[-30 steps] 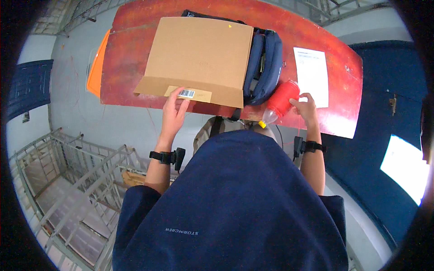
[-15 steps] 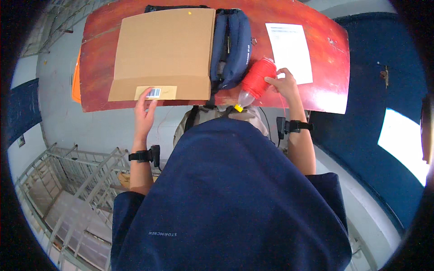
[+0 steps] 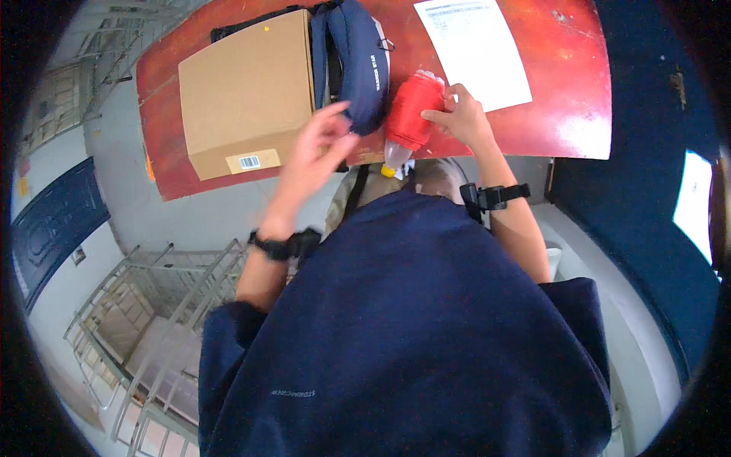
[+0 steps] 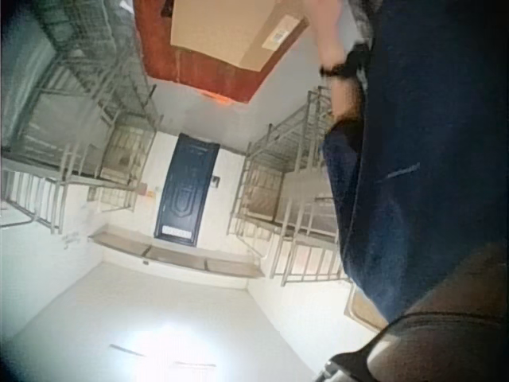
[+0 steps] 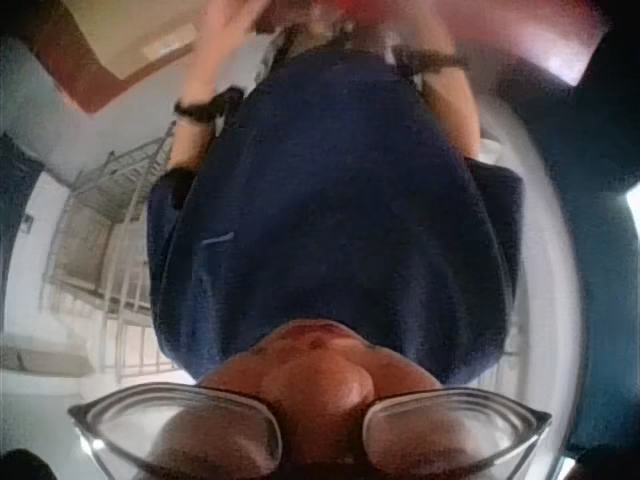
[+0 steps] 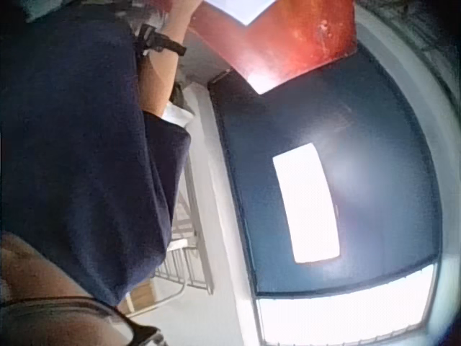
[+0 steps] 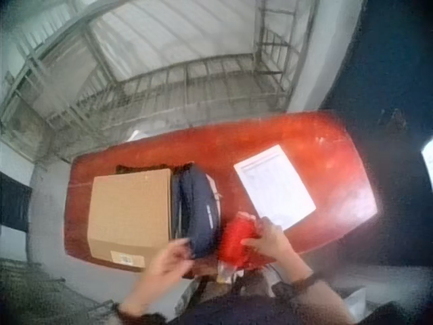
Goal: The person unwinds and then winds a red cord back onto a plastic spool while standing in a room with bunk beds.
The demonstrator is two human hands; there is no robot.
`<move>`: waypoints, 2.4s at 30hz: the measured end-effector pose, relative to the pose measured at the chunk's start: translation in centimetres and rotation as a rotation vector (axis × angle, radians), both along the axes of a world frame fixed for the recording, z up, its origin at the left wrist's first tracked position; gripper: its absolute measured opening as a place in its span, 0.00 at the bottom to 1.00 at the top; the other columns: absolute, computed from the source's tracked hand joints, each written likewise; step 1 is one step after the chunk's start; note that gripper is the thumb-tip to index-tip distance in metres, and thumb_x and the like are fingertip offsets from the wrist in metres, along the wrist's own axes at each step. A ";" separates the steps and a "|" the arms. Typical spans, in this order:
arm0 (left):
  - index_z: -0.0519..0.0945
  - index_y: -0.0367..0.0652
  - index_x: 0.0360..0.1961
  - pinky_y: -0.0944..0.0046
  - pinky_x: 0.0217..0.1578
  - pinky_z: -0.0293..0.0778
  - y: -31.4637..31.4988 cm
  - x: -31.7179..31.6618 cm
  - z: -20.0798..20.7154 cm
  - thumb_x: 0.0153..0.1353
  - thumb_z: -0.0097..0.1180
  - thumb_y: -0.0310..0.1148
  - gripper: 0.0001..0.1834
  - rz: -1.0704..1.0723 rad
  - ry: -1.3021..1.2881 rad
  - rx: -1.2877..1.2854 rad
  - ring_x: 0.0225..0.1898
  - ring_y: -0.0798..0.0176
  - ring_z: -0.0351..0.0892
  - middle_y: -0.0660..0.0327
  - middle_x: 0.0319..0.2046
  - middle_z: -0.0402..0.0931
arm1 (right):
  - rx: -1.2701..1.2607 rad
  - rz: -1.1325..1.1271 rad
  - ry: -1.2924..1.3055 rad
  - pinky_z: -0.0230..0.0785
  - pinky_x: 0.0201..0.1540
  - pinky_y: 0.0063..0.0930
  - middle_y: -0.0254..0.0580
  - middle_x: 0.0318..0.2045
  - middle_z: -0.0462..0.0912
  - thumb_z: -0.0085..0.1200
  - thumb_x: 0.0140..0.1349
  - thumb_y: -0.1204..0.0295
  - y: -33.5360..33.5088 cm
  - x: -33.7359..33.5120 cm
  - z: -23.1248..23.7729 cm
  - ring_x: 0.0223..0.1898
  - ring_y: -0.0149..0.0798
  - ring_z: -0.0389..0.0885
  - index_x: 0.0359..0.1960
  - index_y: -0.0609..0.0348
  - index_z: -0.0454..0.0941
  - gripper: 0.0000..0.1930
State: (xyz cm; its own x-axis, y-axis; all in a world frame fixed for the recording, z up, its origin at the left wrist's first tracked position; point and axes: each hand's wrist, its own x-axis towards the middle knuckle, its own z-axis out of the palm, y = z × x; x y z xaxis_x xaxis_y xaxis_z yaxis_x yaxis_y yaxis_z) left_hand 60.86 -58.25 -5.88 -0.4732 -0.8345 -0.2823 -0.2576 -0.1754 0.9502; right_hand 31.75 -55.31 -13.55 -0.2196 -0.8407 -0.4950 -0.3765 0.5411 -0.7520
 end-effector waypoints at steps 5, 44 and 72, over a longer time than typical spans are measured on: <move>0.52 0.27 0.67 0.50 0.65 0.59 0.0 -10.2 -6.7 0.43 0.74 0.45 0.58 -0.244 -0.450 -0.386 0.64 0.38 0.61 0.36 0.62 0.60 | 0.011 0.065 -0.018 0.77 0.25 0.31 0.51 0.30 0.80 0.75 0.45 0.61 0.1 -0.7 0.4 0.24 0.40 0.83 0.43 0.68 0.70 0.31; 0.50 0.29 0.68 0.55 0.63 0.63 0.0 -12.4 -10.9 0.36 0.77 0.41 0.63 0.023 -0.318 -0.127 0.62 0.45 0.65 0.40 0.60 0.63 | -0.009 0.248 -0.262 0.75 0.27 0.30 0.48 0.28 0.82 0.71 0.50 0.67 -0.5 -3.2 -2.1 0.24 0.36 0.81 0.45 0.61 0.68 0.26; 0.46 0.30 0.68 0.57 0.63 0.64 -0.2 -11.9 -10.6 0.36 0.80 0.40 0.66 0.009 -0.156 0.054 0.62 0.52 0.65 0.46 0.60 0.61 | -0.079 0.267 -0.159 0.76 0.35 0.36 0.49 0.31 0.82 0.72 0.48 0.61 -0.8 -3.2 -2.8 0.30 0.44 0.82 0.44 0.59 0.70 0.27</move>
State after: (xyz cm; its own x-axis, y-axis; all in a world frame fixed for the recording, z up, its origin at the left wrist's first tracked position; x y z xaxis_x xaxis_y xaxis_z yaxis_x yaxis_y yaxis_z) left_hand 48.93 -58.47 -16.48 -0.4131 -0.8201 -0.3960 -0.3993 -0.2277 0.8881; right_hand 28.53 -56.10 -16.30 0.0887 -0.8954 -0.4364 -0.3721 0.3766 -0.8483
